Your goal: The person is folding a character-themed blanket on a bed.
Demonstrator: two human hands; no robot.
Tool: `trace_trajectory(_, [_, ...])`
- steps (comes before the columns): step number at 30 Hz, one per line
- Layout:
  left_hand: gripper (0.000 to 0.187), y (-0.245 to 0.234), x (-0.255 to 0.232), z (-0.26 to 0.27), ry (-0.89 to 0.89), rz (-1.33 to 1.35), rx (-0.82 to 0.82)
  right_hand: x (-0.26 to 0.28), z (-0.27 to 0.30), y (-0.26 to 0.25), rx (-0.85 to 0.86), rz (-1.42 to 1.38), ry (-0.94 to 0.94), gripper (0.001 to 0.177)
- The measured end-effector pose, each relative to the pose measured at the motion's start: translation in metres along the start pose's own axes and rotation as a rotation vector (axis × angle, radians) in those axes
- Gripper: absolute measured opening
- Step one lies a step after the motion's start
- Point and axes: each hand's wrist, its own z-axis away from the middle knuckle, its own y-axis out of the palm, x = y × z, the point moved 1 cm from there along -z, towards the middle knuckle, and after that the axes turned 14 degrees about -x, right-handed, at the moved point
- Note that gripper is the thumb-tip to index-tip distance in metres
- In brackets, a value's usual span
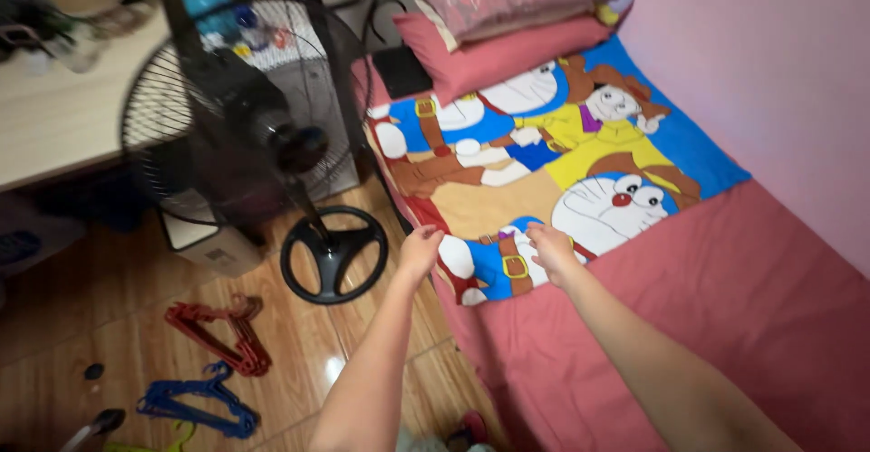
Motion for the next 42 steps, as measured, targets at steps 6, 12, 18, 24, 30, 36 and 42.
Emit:
trace_trajectory(6, [0.047,0.044,0.01,0.01,-0.107,-0.101,0.023,-0.032,-0.037,-0.018,0.025,-0.002,0.129,0.053])
trace_trajectory(12, [0.049,0.086,0.057,-0.02,-0.224,-0.154,0.041,-0.049,-0.087,-0.004,0.008,0.016,0.242,0.05])
trace_trajectory(18, [0.048,0.136,0.09,-0.067,-0.329,-0.313,0.059,-0.065,-0.162,0.029,-0.017,0.169,0.225,0.049])
trace_trajectory(24, [0.05,0.172,0.161,-0.113,-0.256,-0.217,-0.027,-0.07,-0.205,0.073,0.022,0.233,0.233,0.059])
trace_trajectory(30, [0.082,0.154,0.132,-0.113,-0.153,-0.421,-0.196,-0.151,-0.244,0.082,0.055,0.24,0.171,0.06])
trace_trajectory(36, [0.123,0.161,0.18,-0.076,-0.794,-0.248,0.022,-0.239,-0.233,0.062,-0.093,0.354,0.014,0.043])
trace_trajectory(42, [0.065,0.16,0.21,-0.032,-0.733,-0.296,0.086,-0.238,-0.19,0.054,-0.194,0.501,0.486,0.046])
